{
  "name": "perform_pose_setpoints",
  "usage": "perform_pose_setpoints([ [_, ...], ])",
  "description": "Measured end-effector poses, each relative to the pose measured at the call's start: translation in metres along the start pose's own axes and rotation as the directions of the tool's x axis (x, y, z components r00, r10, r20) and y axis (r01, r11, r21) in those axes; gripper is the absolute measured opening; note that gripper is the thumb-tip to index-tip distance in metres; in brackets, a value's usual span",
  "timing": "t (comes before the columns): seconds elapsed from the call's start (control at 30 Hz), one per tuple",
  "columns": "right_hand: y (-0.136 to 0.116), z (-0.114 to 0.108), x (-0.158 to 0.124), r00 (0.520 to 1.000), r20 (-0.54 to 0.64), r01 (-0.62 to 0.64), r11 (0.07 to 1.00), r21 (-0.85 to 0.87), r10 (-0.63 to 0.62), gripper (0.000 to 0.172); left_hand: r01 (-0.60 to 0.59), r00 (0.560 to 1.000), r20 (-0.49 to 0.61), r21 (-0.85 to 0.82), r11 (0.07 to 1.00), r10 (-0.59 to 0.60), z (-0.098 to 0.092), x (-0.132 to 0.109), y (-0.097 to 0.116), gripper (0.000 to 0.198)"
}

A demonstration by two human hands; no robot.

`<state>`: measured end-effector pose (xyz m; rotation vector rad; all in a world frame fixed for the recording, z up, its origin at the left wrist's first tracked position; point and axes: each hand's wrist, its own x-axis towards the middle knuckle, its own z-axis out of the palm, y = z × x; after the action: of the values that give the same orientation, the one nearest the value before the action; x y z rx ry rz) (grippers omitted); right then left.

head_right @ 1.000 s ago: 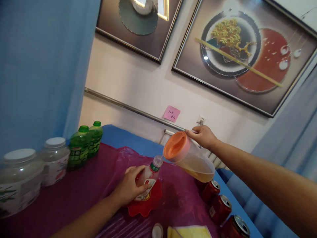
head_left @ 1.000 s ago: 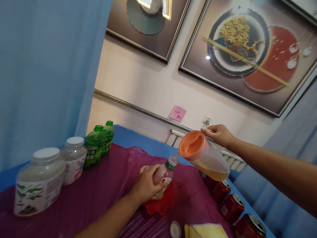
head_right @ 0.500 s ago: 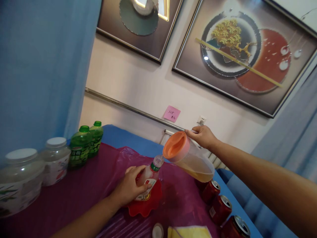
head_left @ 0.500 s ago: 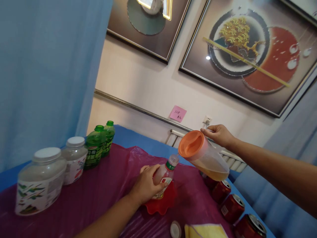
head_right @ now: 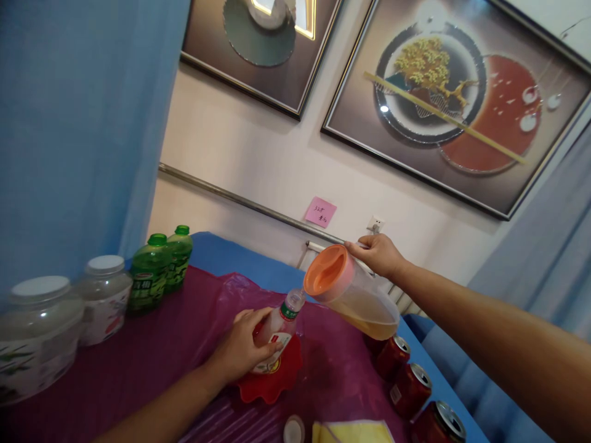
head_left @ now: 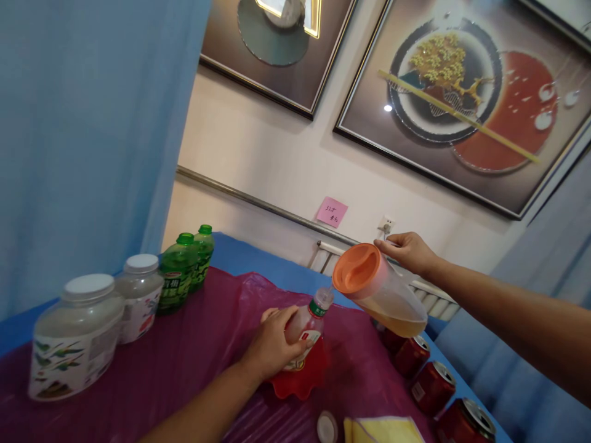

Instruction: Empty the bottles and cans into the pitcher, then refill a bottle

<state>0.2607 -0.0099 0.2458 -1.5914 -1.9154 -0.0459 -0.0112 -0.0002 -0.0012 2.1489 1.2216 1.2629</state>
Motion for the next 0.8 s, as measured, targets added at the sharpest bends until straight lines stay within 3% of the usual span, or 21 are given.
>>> perform_pose_setpoints([
  [0.33,-0.0009,-0.0008,-0.0011,1.000,-0.001,-0.006,1.000,-0.006,0.006,0.064,0.029,0.999,0.030,0.002,1.000,-0.030,0.0003,0.0002,-0.0011,0.064],
  [0.8,-0.0027,-0.0034,-0.0022,1.000,-0.016,-0.020,1.000,-0.011,0.020,0.061,0.008,1.000,-0.006,-0.002,1.000,-0.008,-0.0001,-0.0013,-0.0013,0.063],
])
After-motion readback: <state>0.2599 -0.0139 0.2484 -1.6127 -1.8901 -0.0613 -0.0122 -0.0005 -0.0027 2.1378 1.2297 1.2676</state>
